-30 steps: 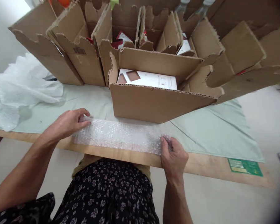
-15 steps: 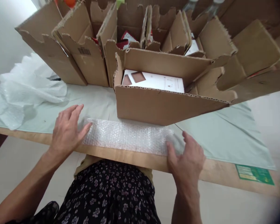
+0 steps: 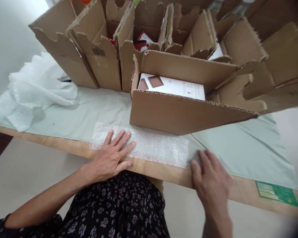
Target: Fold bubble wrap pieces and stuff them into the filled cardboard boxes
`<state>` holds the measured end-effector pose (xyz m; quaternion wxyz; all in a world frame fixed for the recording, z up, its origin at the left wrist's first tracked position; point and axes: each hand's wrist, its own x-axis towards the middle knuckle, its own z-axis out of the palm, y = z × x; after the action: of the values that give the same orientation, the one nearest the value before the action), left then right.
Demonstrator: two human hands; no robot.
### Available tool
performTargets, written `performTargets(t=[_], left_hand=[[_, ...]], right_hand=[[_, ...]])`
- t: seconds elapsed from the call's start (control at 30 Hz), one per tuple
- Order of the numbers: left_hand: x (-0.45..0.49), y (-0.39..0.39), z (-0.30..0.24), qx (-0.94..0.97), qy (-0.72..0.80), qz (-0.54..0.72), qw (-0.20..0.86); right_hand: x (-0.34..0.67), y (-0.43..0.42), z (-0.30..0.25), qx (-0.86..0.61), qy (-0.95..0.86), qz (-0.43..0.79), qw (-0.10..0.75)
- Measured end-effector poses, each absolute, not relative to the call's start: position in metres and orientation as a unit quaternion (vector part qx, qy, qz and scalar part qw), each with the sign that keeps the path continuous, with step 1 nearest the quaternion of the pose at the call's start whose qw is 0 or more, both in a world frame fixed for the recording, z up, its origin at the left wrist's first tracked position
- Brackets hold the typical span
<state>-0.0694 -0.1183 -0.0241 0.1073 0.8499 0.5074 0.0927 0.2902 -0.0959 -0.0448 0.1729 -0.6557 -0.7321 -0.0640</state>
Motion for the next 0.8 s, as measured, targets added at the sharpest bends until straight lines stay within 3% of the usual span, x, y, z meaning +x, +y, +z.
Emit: performTargets(t=[0.17,0.27,0.43,0.57,0.63,0.73,0.8], left_hand=[[-0.104,-0.122,-0.013,0.715,0.666,0.211,0.028],[-0.121,-0.123,-0.019,0.628,0.751,0.204,0.005],[-0.114,-0.128,-0.026,0.609,0.745,0.272,0.029],[-0.124,-0.123,0.005,0.553,0.759,0.32,0.121],[-0.14,-0.105,0.026,0.538,0.773,0.317,0.108],[-0.156,-0.052,0.041,0.587,0.75,0.304,0.034],[-0.158,-0.013,0.036,0.627,0.734,0.256,0.043]], right_hand=[[0.295,-0.08,-0.037,-0.654,-0.709,-0.059,0.256],[0.264,-0.056,-0.041,-0.646,-0.725,-0.001,0.24],[0.252,-0.054,-0.038,-0.632,-0.722,0.06,0.277],[0.253,-0.106,-0.024,-0.638,-0.656,0.215,0.341],[0.234,-0.133,-0.022,-0.603,-0.627,0.336,0.361],[0.189,-0.154,-0.026,-0.518,-0.625,0.48,0.332],[0.161,-0.154,-0.029,-0.484,-0.654,0.503,0.291]])
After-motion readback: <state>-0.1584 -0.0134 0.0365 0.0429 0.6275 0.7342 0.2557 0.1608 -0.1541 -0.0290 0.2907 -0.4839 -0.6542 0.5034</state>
